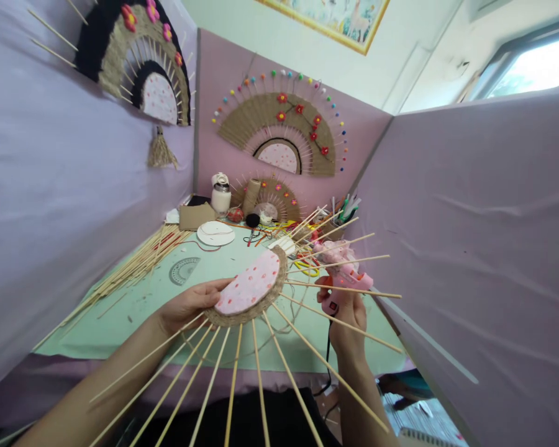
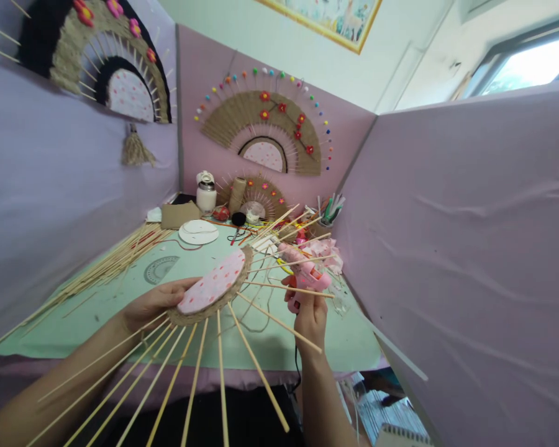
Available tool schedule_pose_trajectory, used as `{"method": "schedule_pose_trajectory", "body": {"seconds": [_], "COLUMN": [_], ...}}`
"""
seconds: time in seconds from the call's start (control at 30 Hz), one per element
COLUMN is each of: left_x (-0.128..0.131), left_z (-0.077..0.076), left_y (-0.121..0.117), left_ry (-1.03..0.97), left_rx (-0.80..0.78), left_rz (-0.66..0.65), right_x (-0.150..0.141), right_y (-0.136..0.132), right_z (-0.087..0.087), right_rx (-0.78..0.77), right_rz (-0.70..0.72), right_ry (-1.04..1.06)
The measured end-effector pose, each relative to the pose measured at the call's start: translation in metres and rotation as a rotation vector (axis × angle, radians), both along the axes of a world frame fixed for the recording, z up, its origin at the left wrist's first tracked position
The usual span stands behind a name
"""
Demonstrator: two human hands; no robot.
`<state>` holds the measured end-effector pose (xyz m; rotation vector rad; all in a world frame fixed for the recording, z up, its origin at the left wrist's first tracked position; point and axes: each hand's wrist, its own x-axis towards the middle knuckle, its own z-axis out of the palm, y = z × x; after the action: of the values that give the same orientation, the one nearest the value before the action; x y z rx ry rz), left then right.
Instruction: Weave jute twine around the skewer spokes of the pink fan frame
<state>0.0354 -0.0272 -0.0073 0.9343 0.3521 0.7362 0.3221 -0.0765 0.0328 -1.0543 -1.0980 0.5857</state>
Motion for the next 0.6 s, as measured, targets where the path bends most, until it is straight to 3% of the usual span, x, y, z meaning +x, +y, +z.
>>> {"method": "schedule_pose_trajectory", "body": {"seconds": [0.2,0.6], "left_x": [0.012,0.01], "left_z": [-0.008,-0.013], "left_y": [-0.014,-0.013], "left_ry": [-0.102,-0.033], "left_rx": [-0.037,-0.004], "left_rz": [-0.045,-0.04], "right_x": [-0.002,-0.003], "right_y": [-0.003,-0.004], "right_z": [-0.001,-0.009], "right_rx": [0.036,-0.011], "right_rz": [-0.032,-0.043], "right_ry": [0.033,0.063]}}
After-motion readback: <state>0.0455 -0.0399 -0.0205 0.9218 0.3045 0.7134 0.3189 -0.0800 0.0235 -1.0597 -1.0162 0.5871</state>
